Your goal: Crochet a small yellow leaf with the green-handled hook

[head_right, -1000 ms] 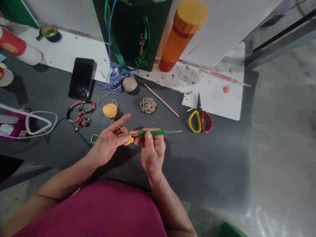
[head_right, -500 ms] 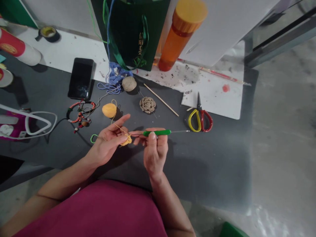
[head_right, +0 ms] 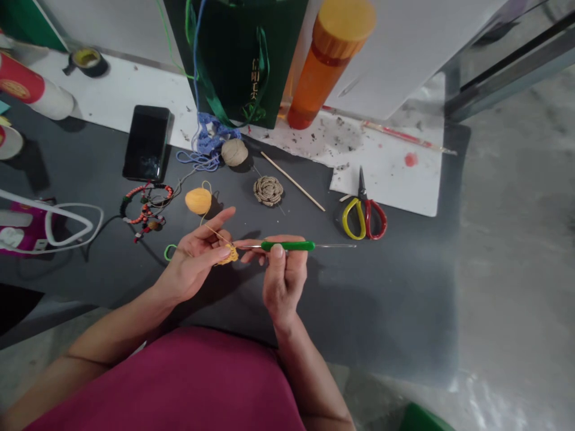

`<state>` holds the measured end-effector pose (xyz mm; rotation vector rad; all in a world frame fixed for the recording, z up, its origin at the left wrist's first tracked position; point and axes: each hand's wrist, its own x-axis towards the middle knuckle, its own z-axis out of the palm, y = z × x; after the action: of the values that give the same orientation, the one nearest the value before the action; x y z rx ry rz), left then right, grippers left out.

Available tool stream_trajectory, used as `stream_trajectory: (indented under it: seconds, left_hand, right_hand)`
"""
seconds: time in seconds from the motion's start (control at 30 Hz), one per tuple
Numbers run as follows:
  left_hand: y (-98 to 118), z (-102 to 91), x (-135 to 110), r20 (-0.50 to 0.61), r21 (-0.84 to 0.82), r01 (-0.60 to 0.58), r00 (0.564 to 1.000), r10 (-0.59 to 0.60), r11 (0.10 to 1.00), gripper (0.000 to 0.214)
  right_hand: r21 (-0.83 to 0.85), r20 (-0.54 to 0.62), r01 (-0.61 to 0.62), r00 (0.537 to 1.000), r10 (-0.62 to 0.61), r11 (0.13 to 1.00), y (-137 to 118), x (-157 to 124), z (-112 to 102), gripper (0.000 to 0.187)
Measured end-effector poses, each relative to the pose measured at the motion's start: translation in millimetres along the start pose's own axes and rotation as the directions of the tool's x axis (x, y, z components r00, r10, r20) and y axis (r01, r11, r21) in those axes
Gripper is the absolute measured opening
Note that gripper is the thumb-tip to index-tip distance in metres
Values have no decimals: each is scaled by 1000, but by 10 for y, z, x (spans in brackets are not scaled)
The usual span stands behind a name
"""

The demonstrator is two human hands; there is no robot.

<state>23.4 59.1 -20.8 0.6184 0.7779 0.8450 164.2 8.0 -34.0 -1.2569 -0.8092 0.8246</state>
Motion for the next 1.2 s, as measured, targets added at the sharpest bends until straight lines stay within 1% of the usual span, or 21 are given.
stream_trajectory:
  seconds: [0.1,0.2,0.3,0.4,0.47,0.57,0.63,0.73,0.83,0.9,0.93,0.97,1.0,1.03,1.1,1.13,1.2]
  left_hand:
    - [-4,-9,4,5,18,-17,1000,17,1000,59]
    - [-7,-17,4,-3,59,-38,999,39,998,60]
    - [-17,-27,5,-24,89,-48,998,51,995,60]
    - [-31,-30,13,-35,83,-64,997,67,995,59]
    - [-30,-20,16,-39,96,-72,996,76,993,59]
    - [-8,12,4,-67,192,-103,991,118,976,59]
    - [11,36,-18,-102,294,-149,977,187,944,58]
    - [24,58,-69,-140,458,-228,936,323,859,54]
    - [15,67,-122,-110,606,-304,883,456,735,45]
    - [3,69,-140,-72,654,-349,854,515,671,41]
    - [-5,69,-140,-64,653,-361,850,523,666,41]
    - [-13,67,-133,-70,628,-362,855,514,689,43]
    - [-20,63,-118,-83,577,-351,873,480,737,46]
    - [-27,58,-98,-97,498,-326,900,425,804,53]
    - [-36,46,-49,-100,288,-242,955,280,927,70]
    - [-39,42,-26,-88,188,-194,973,214,963,78]
    - [-39,37,4,-72,64,-124,989,129,990,89]
  right_hand:
    - [-10,14,33,999,-32,999,-5,-4,-13,12]
    - [-38,23,95,995,-94,995,4,-8,-27,9]
    - [-93,52,201,979,-197,975,2,-4,-27,9]
    - [-111,87,324,945,-316,939,-16,8,-17,8]
    - [-111,91,342,938,-333,933,-29,17,-11,10]
    - [-110,93,347,937,-338,931,-42,30,-3,11]
    - [-111,98,383,922,-374,917,-43,36,3,13]
    - [-123,107,436,899,-425,891,-27,37,9,16]
    - [-135,125,463,885,-448,876,4,20,7,21]
    - [-144,147,468,881,-449,872,26,3,6,23]
    - [-152,156,473,879,-451,868,35,-4,6,24]
    - [-163,163,480,874,-457,862,42,-11,6,25]
    - [-175,166,490,869,-465,854,47,-15,7,25]
    - [-185,169,499,865,-473,847,51,-18,7,26]
    - [-198,176,511,858,-482,836,55,-19,5,27]
    - [-203,180,515,856,-485,833,58,-17,2,28]
    - [-217,186,520,853,-487,826,66,-12,-6,29]
